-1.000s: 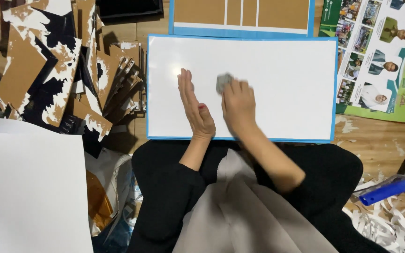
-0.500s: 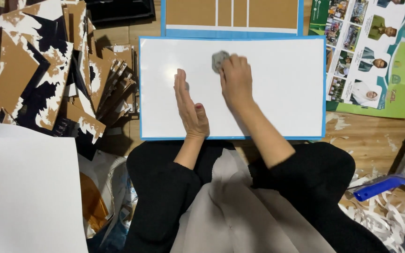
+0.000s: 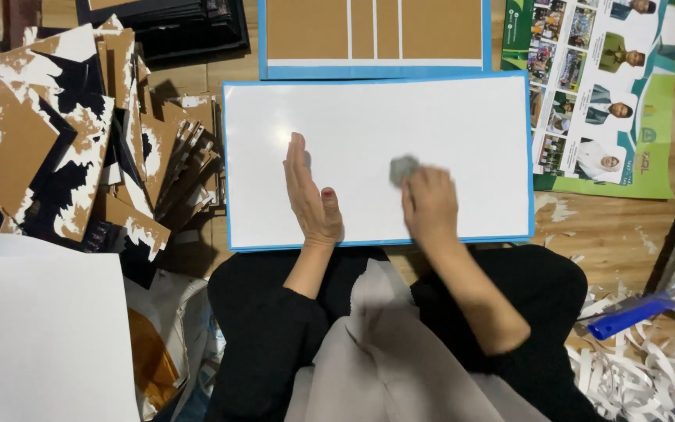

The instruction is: Assembling folders by applying glue with a roller, placing paper inserts, smoothing them with a cloth, and trimming edges.

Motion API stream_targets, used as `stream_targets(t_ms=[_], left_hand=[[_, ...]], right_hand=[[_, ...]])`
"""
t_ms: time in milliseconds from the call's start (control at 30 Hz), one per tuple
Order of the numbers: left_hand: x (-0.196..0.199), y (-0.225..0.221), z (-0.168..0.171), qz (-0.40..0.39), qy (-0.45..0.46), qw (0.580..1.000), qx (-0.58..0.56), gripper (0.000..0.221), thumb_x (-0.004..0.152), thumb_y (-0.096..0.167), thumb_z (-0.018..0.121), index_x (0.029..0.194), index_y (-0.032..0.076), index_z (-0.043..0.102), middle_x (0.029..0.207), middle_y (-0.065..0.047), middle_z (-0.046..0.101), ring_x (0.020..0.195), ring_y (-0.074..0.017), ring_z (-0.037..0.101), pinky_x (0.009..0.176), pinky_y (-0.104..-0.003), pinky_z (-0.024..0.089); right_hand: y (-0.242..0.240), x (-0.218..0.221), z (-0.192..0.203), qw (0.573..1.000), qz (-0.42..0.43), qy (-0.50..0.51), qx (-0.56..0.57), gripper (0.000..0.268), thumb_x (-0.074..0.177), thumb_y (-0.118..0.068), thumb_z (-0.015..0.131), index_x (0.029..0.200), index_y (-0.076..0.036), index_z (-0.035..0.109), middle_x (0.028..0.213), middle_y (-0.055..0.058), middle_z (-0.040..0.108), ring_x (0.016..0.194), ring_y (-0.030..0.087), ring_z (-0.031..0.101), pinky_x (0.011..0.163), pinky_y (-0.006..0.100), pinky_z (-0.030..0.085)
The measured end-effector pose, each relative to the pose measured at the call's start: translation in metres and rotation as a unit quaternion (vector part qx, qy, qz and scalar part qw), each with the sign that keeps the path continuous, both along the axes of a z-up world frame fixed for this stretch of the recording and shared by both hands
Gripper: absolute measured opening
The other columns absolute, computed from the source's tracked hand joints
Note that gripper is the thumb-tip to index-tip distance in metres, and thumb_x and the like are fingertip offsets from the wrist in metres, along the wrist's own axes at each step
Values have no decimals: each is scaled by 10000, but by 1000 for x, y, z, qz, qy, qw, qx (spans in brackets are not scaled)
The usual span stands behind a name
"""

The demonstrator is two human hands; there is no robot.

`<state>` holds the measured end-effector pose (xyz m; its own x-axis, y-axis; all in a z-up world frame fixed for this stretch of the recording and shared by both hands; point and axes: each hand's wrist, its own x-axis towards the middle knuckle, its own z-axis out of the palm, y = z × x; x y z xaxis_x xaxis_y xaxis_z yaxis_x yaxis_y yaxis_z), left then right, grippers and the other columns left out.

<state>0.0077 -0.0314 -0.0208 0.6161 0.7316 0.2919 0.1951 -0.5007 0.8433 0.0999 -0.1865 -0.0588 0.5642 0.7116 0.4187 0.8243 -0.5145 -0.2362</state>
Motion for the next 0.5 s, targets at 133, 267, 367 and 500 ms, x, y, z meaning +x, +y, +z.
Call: stream_targets(t_ms=[133, 267, 367, 500], left_hand=[[1, 1, 0, 1, 14, 1000, 20, 900, 770, 721, -26, 1392, 104, 180, 1427, -123, 224, 1347, -271, 198, 1119, -394, 79], [0, -1, 1, 3, 20, 1000, 24, 897, 774, 729, -11, 1392, 108, 184, 1424, -131, 225, 1335, -284, 222, 1116, -410, 92], [1, 1, 0, 2, 19, 999, 32, 884, 780, 721, -12, 1394, 113, 177, 1427, -120, 221, 1342, -269, 220, 1118, -396, 96], [0, 0, -4, 4, 13, 1000, 27, 882, 781, 722, -6, 1393, 117, 186, 1427, -122, 230, 1338, -272, 235, 1117, -396, 96]], right_hand=[[57, 89, 8, 994, -84, -71, 18, 107, 753, -36, 657, 768, -64, 555, 821, 47, 485, 816, 233, 491, 662, 318, 397], [85, 114, 11, 987, -113, -114, 4, 144, 714, -42, 692, 749, -68, 555, 809, 36, 462, 801, 210, 482, 642, 302, 399], [58, 78, 20, 988, -88, -130, -10, 144, 733, -64, 688, 777, -74, 551, 796, 28, 463, 807, 218, 484, 646, 314, 401], [-7, -18, 23, 991, -75, -100, -41, 78, 797, -125, 612, 783, -91, 543, 792, 30, 472, 841, 235, 491, 666, 328, 401]])
